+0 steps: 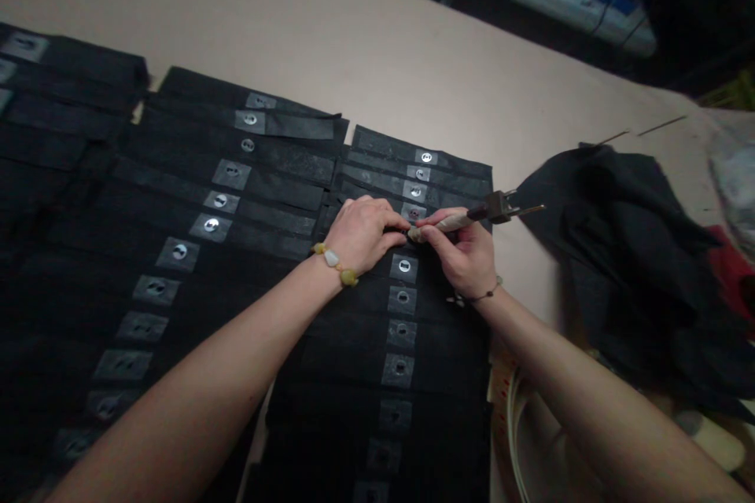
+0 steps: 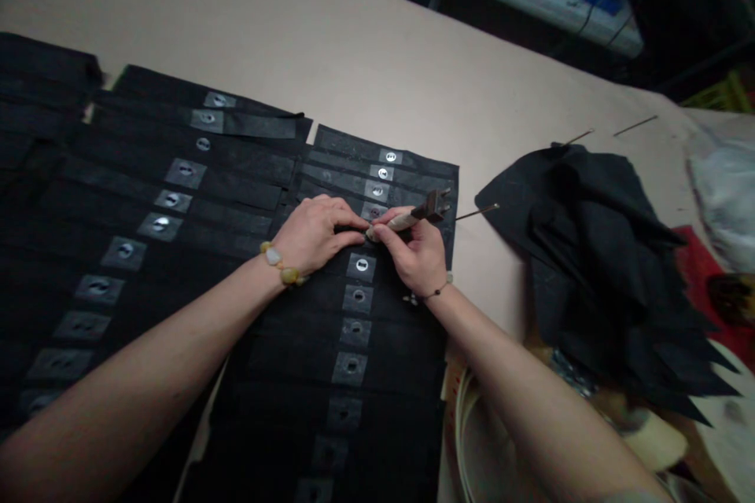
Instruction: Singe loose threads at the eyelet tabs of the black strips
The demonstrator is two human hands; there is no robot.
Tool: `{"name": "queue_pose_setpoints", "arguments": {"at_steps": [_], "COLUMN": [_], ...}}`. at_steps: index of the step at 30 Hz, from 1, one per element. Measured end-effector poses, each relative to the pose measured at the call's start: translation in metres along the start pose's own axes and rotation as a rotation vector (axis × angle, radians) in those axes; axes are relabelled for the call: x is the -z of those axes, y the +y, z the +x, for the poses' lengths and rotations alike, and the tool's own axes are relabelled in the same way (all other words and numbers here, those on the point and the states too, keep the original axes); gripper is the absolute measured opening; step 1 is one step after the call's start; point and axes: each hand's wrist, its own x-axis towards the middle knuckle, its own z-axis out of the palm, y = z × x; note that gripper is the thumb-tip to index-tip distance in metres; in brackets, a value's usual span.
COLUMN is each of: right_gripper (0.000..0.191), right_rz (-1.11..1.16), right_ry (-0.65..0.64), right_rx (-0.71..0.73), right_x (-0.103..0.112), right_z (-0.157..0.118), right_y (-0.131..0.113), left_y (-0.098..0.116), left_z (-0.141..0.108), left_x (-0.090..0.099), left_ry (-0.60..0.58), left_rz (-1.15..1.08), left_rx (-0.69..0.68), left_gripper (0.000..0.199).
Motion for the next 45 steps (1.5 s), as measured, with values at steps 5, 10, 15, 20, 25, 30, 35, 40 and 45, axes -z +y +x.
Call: {"name": "queue_pose_setpoints", "arguments": {"at_steps": [5,10,15,20,25,30,35,40,45], "right_gripper": [0.013,0.012,0.01,0.011,0.009,0.011,0.013,0.009,0.016], "right_rz": [0.004,-0.02,-0.063,-0.282,-0.334,-0.472,-0.636,-0.515,-0.248], "right_ry": [0.008,-0.006,-0.005,-0.023,-0.13,-0.3,-0.409,-0.242,0.003], "right_rx": [-0.031,-0.01,0.002,0.05,0.058,0.064,0.051,0.021,0.106], "right_x": [0.0,0.0,-0.006,-0.015,-0.007,-0.008,-0.02,-0.007,0.002], "right_z": [-0.001,-0.002,0.0,0.009,0.019,0.031,0.035,0.031,0.032], "right_y": [0.0,0.001,-0.006,-0.019,-0.027,-0.043,-0.052,-0.056,-0.065], "left_y": [-0.001,-0.001,-0.001,0.0,0.0,-0.003,-0.004,-0.002,-0.001], "left_z": [0.0,0.0,0.0,-0.001,0.0,0.002,0.002,0.001,0.0], "left_x": [0.0,0.0,-0.002,-0.002,0.003,0.006,0.003,0.008,0.012], "left_ry": [-0.009,-0.009,-0.01,0.006,0.026,0.002,0.024,0.017,0.027], "left_rz": [0.003,-0.004,0.021,0.015,-0.182,-0.239,-0.167,-0.247,-0.326], "left_rx": [0.01,-0.002,0.006,0.025,0.109,0.111,0.16,0.15,0.171], "left_gripper": [0.016,0.015,0.013,0.015,0.035,0.036,0.035,0.034,0.034]}}
